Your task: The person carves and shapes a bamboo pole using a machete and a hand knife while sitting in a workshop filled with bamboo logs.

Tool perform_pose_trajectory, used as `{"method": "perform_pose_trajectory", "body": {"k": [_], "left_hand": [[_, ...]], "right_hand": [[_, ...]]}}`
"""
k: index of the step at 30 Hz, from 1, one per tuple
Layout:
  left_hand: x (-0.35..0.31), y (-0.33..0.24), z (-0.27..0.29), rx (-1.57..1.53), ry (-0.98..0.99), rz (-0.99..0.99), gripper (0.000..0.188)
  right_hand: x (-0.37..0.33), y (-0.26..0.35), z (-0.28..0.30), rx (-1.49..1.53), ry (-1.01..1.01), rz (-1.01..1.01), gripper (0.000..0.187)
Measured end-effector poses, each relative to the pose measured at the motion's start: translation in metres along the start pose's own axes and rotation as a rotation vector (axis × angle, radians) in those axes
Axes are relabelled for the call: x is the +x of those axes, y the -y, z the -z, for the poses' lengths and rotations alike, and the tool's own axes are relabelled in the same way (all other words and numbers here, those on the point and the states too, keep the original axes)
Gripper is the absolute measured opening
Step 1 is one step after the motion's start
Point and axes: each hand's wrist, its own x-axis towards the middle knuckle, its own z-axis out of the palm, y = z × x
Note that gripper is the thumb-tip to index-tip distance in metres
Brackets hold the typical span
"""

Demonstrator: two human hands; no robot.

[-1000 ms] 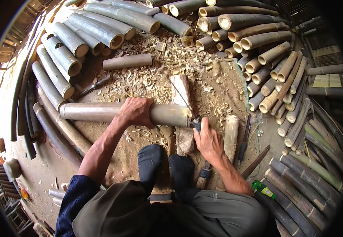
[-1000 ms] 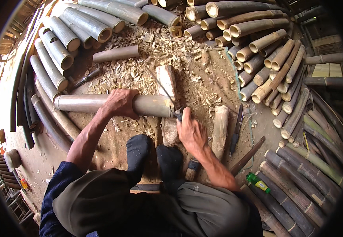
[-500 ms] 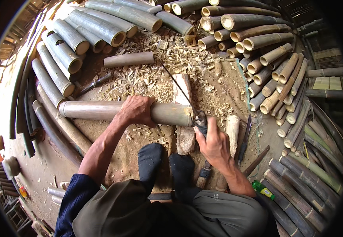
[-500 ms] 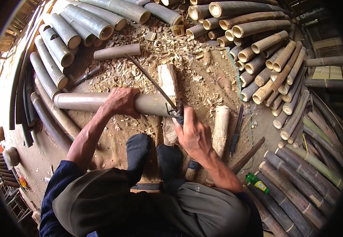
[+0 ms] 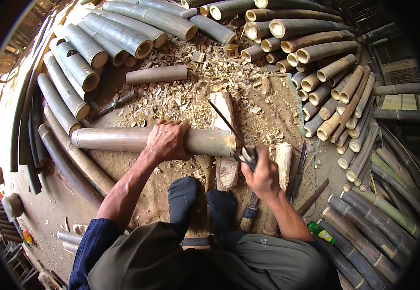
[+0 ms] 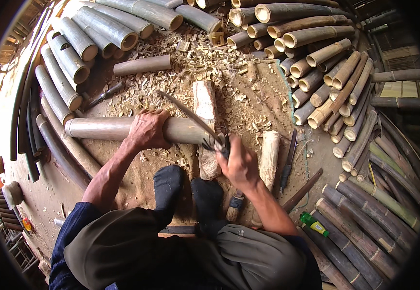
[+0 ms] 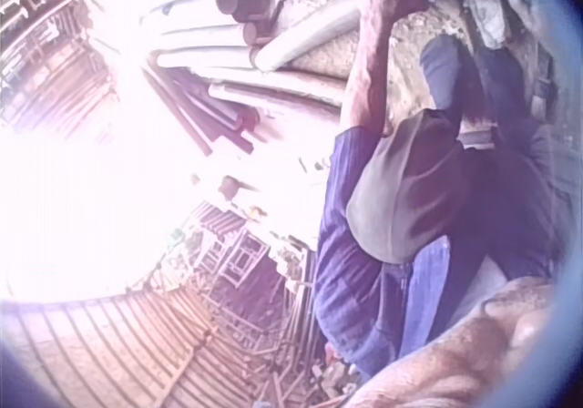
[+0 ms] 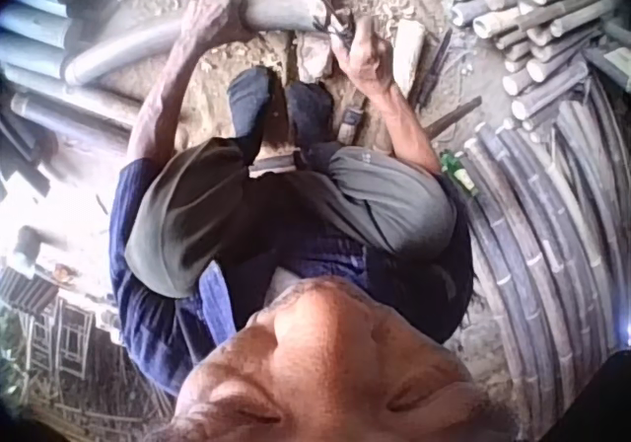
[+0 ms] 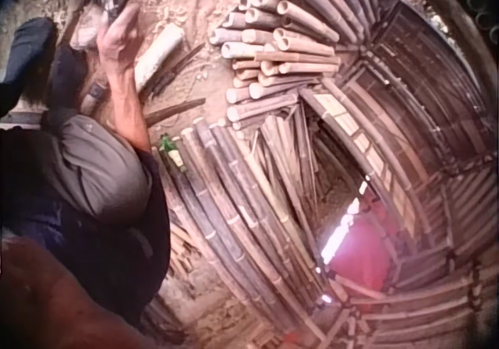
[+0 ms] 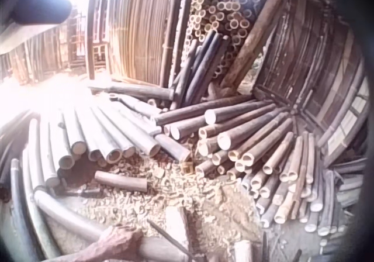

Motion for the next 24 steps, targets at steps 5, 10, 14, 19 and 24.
{"method": "perform_pose_trajectory", "body": {"k": [5,10,14,19,24], "left_hand": [[-0.004,0.006,-0.002,-0.029,-0.015,-0.028,0.065],[-0.002,0.007,-0.003,0.012,-0.028,-0.037,0.065],[0.006,-0.004,-0.004,0.001,0.1,-0.016,0.076],[-0.003,0.034,0.005,-0.017,0.159,-0.037,0.078],[-0.007,0.03,0.005,0.027,0.025,-0.097,0.073]], "right_hand": [[0.001,-0.001,-0.006,-0.065,0.139,-0.15,0.027],[0.005,0.03,0.023,0.047,-0.196,0.2,0.024],[-0.001,-0.045,-0.02,-0.177,0.2,-0.202,0.029],[-0.004,0.001,0.004,0.032,0.05,-0.155,0.03],[-0.008,-0.006,0.015,-0.091,-0.021,-0.081,0.039]]}}
